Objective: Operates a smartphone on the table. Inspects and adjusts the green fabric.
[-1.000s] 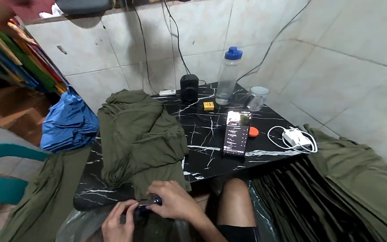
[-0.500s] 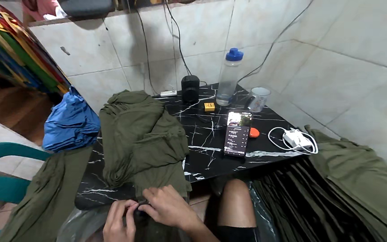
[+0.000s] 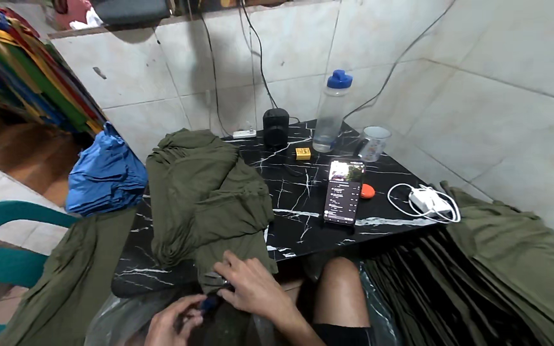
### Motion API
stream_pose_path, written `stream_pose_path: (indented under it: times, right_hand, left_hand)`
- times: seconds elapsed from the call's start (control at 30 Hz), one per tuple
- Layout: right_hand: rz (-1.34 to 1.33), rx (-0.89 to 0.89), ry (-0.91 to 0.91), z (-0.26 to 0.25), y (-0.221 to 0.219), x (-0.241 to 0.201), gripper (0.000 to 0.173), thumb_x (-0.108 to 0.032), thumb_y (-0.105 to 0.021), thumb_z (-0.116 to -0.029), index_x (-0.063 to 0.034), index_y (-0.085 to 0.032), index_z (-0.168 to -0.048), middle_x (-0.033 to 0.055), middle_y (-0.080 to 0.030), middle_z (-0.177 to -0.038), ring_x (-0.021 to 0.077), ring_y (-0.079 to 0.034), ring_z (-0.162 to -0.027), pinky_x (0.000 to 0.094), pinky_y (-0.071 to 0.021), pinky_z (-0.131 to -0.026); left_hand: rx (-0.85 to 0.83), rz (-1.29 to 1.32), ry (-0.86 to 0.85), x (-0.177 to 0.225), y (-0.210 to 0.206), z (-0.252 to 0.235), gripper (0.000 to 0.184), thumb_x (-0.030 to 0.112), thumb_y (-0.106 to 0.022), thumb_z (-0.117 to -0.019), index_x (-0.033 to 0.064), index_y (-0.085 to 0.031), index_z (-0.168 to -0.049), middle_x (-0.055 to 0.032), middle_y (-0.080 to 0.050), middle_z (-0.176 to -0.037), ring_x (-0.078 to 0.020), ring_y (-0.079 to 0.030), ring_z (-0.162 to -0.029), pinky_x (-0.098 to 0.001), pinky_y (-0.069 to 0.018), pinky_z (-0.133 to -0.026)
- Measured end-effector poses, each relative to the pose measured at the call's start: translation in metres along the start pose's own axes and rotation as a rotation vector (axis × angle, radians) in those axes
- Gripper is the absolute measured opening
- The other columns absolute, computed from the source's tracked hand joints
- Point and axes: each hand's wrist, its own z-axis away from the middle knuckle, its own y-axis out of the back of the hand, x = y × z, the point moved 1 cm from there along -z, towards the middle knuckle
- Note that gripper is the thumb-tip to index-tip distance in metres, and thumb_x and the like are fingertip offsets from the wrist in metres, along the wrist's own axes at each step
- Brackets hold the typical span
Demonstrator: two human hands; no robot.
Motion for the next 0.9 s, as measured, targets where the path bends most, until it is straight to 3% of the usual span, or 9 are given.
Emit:
stream_pose_path:
  times: [0.13,0.23,0.3,0.37,0.47,0.57,0.7,0.83,0.9]
  right_hand:
    - [-0.159,0.081,0.068,0.002,0.001,0.008,0.024,-0.009,-0.063,-0.0925,-0.0089,-0.072,-0.114,0.0127,-0.065,-0.118,0.0275,-0.068,-0.090,0.0465,-0.0576,-0.075]
    - [-0.227,0.099,0.136,0.000,-0.001,0.009,0.023,-0.008,-0.062,-0.0931,-0.0075,-0.073,-0.113,0.0117,-0.067,-0.115,0.0258,-0.068,-0.093,0.0458,-0.0578,-0.078]
    - [-0.225,0.082,0.137,0.000,-0.003,0.010,0.022,-0.007,-0.063,-0.0930,-0.0079,-0.072,-0.113,0.0116,-0.067,-0.116,0.0271,-0.068,-0.096,0.0477,-0.0575,-0.080]
    - [-0.208,0.078,0.127,0.001,-0.003,0.013,0.023,-0.005,-0.062,-0.0926,-0.0081,-0.073,-0.113,0.0120,-0.067,-0.115,0.0278,-0.069,-0.095,0.0486,-0.0575,-0.080]
    - [-0.211,0.099,0.123,0.002,0.001,0.017,0.025,-0.001,-0.062,-0.0910,-0.0072,-0.073,-0.112,0.0124,-0.068,-0.114,0.0276,-0.069,-0.096,0.0485,-0.0579,-0.080]
    - [-0.208,0.107,0.112,0.003,0.004,0.021,0.028,0.001,-0.061,-0.0890,-0.0079,-0.073,-0.113,0.0115,-0.068,-0.113,0.0266,-0.069,-0.096,0.0476,-0.0580,-0.081]
    - [-0.232,0.096,0.086,0.001,0.003,0.016,0.028,-0.001,-0.060,-0.0921,-0.0076,-0.072,-0.116,0.0122,-0.067,-0.114,0.0268,-0.068,-0.097,0.0474,-0.0572,-0.082]
    - [-0.246,0.175,0.114,-0.004,-0.008,0.006,0.023,-0.003,-0.061,-0.0917,-0.0061,-0.071,-0.112,0.0128,-0.066,-0.110,0.0265,-0.068,-0.089,0.0460,-0.0577,-0.074]
    - [-0.231,0.246,0.125,-0.006,-0.013,0.001,0.019,-0.004,-0.064,-0.0902,-0.0055,-0.071,-0.108,0.0128,-0.066,-0.107,0.0259,-0.068,-0.082,0.0448,-0.0579,-0.068]
  left_hand:
    - [0.366,0.263,0.018,0.005,-0.011,-0.012,0.011,0.005,-0.066,-0.0967,-0.0012,-0.071,-0.105,-0.0049,-0.076,-0.090,-0.0126,-0.074,-0.076,-0.0302,-0.0647,-0.071]
    - [0.412,0.375,0.108,0.014,-0.027,-0.024,0.018,0.008,-0.061,-0.1011,-0.0026,-0.067,-0.114,-0.0061,-0.075,-0.092,-0.0142,-0.073,-0.071,-0.0308,-0.0642,-0.064]
    - [0.407,0.429,0.103,0.014,-0.036,-0.028,0.028,-0.005,-0.064,-0.0913,-0.0061,-0.065,-0.119,-0.0076,-0.075,-0.093,-0.0133,-0.074,-0.075,-0.0302,-0.0640,-0.067]
    - [0.455,0.417,0.058,0.013,-0.039,-0.027,0.029,-0.010,-0.070,-0.0823,-0.0060,-0.071,-0.111,-0.0085,-0.076,-0.097,-0.0104,-0.073,-0.082,-0.0264,-0.0628,-0.076]
    - [0.545,0.361,0.044,0.004,-0.032,-0.022,0.013,-0.001,-0.079,-0.0821,-0.0008,-0.078,-0.095,-0.0079,-0.076,-0.089,-0.0107,-0.073,-0.077,-0.0256,-0.0627,-0.072]
    - [0.528,0.220,0.002,-0.016,-0.022,-0.011,0.008,0.005,-0.077,-0.0858,0.0015,-0.076,-0.093,-0.0055,-0.074,-0.089,-0.0083,-0.070,-0.079,-0.0244,-0.0604,-0.074]
    - [0.333,0.193,-0.045,-0.021,-0.009,-0.004,0.013,0.006,-0.081,-0.0839,0.0009,-0.077,-0.095,-0.0061,-0.075,-0.092,-0.0086,-0.071,-0.082,-0.0254,-0.0605,-0.078]
    - [0.429,0.082,-0.122,0.004,-0.026,-0.020,0.054,0.029,-0.090,-0.0760,0.0002,-0.069,-0.117,-0.0098,-0.070,-0.109,-0.0111,-0.067,-0.096,-0.0262,-0.0579,-0.082]
    - [0.488,-0.052,-0.136,0.018,-0.037,-0.028,0.045,0.024,-0.084,-0.0786,0.0006,-0.071,-0.115,-0.0120,-0.071,-0.111,-0.0141,-0.068,-0.100,-0.0284,-0.0579,-0.086]
